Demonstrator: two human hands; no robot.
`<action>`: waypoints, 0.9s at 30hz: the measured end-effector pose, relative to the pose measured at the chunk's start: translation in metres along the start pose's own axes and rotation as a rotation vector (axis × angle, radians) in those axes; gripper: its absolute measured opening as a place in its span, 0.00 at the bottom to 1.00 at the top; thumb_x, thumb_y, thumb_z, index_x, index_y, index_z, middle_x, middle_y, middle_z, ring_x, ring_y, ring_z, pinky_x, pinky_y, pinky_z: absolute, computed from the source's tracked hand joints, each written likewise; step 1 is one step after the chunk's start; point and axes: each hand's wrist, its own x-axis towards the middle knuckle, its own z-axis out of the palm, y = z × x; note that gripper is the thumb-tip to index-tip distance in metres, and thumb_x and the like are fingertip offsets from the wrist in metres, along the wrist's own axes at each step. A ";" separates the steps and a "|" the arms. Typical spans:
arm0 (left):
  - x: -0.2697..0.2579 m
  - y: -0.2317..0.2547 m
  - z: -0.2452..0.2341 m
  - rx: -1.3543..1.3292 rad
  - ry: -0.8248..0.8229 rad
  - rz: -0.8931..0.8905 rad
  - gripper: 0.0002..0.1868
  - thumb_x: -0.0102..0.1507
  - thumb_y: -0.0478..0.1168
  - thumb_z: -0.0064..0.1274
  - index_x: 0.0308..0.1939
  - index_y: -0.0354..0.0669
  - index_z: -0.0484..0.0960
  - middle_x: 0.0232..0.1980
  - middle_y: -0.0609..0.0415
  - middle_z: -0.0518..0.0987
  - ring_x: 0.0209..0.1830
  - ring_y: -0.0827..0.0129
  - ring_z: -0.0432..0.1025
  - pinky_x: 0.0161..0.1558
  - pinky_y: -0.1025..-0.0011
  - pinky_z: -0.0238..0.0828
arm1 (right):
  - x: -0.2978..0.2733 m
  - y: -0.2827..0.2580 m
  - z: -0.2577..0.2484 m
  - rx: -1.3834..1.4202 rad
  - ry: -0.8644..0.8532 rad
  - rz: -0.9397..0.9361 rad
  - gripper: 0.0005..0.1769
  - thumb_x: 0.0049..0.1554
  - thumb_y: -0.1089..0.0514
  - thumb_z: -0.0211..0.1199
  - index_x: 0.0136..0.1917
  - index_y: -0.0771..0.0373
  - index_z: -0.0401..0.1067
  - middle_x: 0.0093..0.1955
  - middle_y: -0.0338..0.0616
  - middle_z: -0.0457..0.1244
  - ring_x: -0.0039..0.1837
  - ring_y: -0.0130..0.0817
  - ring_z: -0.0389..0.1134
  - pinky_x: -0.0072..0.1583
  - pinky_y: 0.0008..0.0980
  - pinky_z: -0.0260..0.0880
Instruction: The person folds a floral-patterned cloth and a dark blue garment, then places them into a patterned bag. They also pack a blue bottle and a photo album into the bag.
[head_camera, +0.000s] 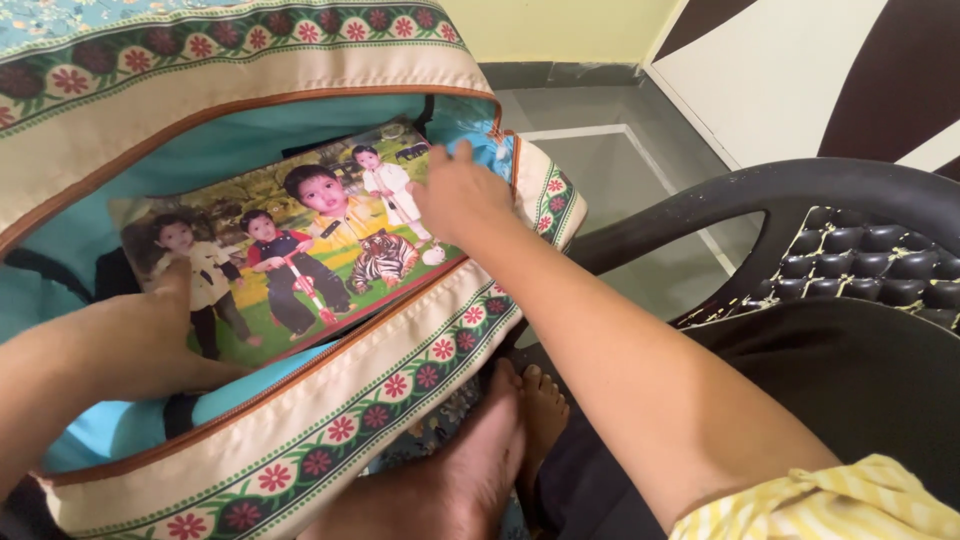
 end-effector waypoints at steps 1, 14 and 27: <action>-0.001 0.004 -0.006 0.066 -0.026 -0.019 0.77 0.48 0.70 0.68 0.80 0.30 0.37 0.56 0.35 0.85 0.57 0.50 0.81 0.60 0.64 0.76 | 0.003 -0.007 -0.001 -0.043 0.038 -0.062 0.47 0.58 0.35 0.60 0.79 0.61 0.51 0.77 0.59 0.50 0.70 0.59 0.64 0.63 0.60 0.68; 0.074 0.039 -0.030 0.241 -0.007 0.011 0.99 0.25 0.64 0.87 0.85 0.55 0.29 0.84 0.34 0.41 0.76 0.33 0.55 0.70 0.45 0.62 | 0.025 -0.068 -0.006 -0.212 -0.641 -0.063 0.96 0.25 0.27 0.83 0.83 0.47 0.15 0.85 0.70 0.18 0.81 0.75 0.40 0.75 0.61 0.55; 0.094 0.064 -0.027 0.215 -0.149 -0.148 1.05 0.27 0.55 0.91 0.82 0.49 0.16 0.82 0.21 0.25 0.78 0.25 0.49 0.73 0.32 0.42 | 0.039 -0.087 0.002 -0.324 -0.725 -0.032 0.98 0.29 0.27 0.83 0.83 0.54 0.11 0.83 0.79 0.19 0.80 0.85 0.33 0.76 0.69 0.45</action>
